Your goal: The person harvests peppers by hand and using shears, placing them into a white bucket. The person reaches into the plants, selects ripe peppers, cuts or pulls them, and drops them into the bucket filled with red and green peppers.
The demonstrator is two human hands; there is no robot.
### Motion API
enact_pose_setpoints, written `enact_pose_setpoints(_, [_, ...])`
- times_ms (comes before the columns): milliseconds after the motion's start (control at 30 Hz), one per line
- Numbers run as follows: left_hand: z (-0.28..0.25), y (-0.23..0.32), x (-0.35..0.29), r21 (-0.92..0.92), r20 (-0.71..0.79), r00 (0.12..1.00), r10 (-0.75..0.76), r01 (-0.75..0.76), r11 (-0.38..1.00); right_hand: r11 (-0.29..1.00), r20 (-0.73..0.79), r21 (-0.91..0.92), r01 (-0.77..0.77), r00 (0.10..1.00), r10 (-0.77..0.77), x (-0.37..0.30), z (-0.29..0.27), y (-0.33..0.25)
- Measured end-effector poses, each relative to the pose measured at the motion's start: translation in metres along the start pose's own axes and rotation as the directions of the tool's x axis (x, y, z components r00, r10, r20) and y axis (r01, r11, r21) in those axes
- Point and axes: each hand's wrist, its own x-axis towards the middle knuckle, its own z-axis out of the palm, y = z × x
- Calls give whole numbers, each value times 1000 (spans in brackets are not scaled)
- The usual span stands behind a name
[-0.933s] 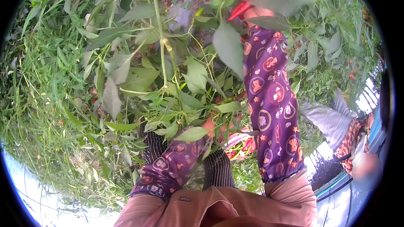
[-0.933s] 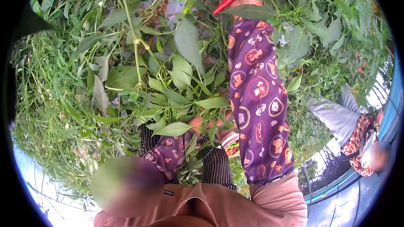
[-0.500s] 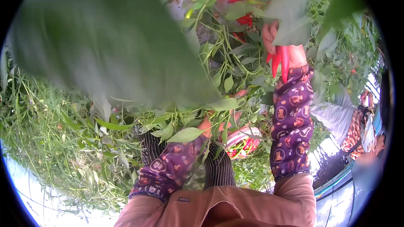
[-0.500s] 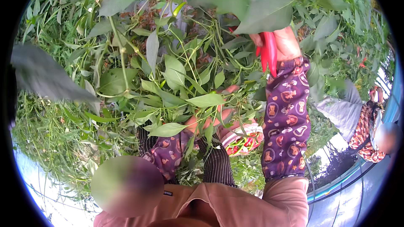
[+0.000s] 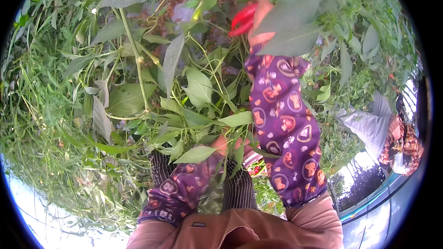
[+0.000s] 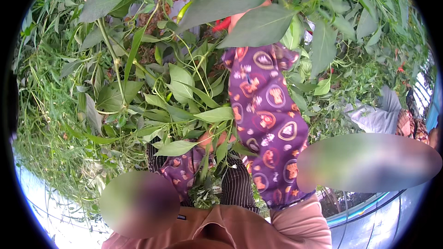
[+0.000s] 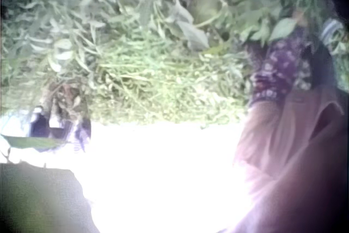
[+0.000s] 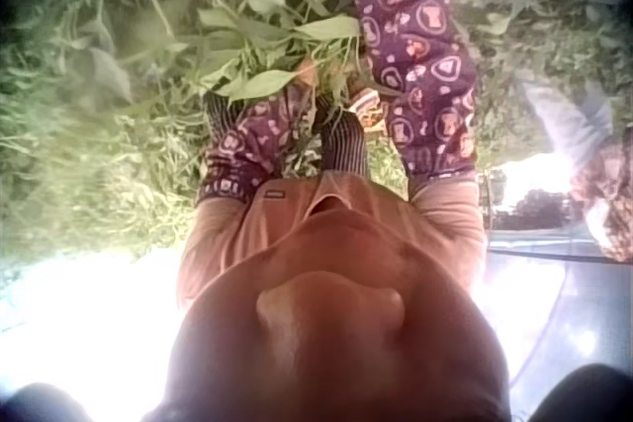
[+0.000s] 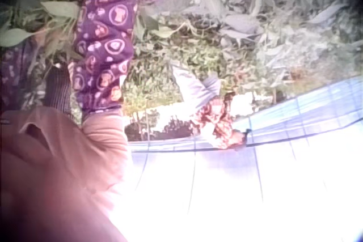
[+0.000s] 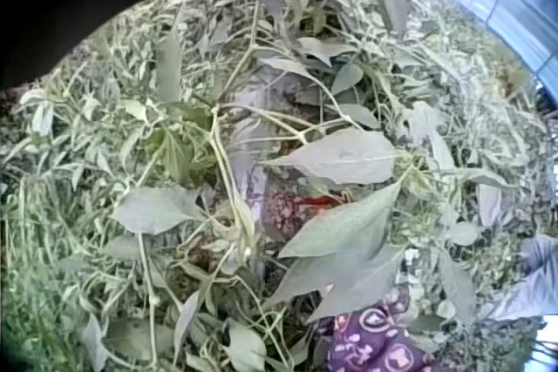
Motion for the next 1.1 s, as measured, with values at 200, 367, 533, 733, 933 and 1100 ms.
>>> enact_pose_setpoints(200, [-3, 4, -9, 183, 87, 996, 25, -40, 982, 916, -367, 236, 323, 903, -224, 64, 19, -3])
enact_pose_setpoints(367, [4, 2, 2, 218, 20, 997, 76, -79, 973, 921, -263, 316, 229, 953, -147, 75, 11, -9])
enact_pose_setpoints(533, [9, -2, 7, 301, -106, 984, 141, -103, 948, 953, -148, 290, 93, 988, -51, 64, -9, -13])
enact_pose_setpoints(733, [8, -2, 8, 360, -173, 966, 191, -119, 925, 964, -28, 265, -13, 999, 21, 55, -19, -17])
enact_pose_setpoints(933, [7, 0, 13, 391, -210, 955, 208, -113, 914, 946, 7, 322, -28, 1000, 28, 56, -30, -13])
enact_pose_setpoints(1100, [2, 0, 14, 426, -234, 946, 225, -108, 898, 913, 9, 408, 13, 1000, -19, 75, -32, -5])
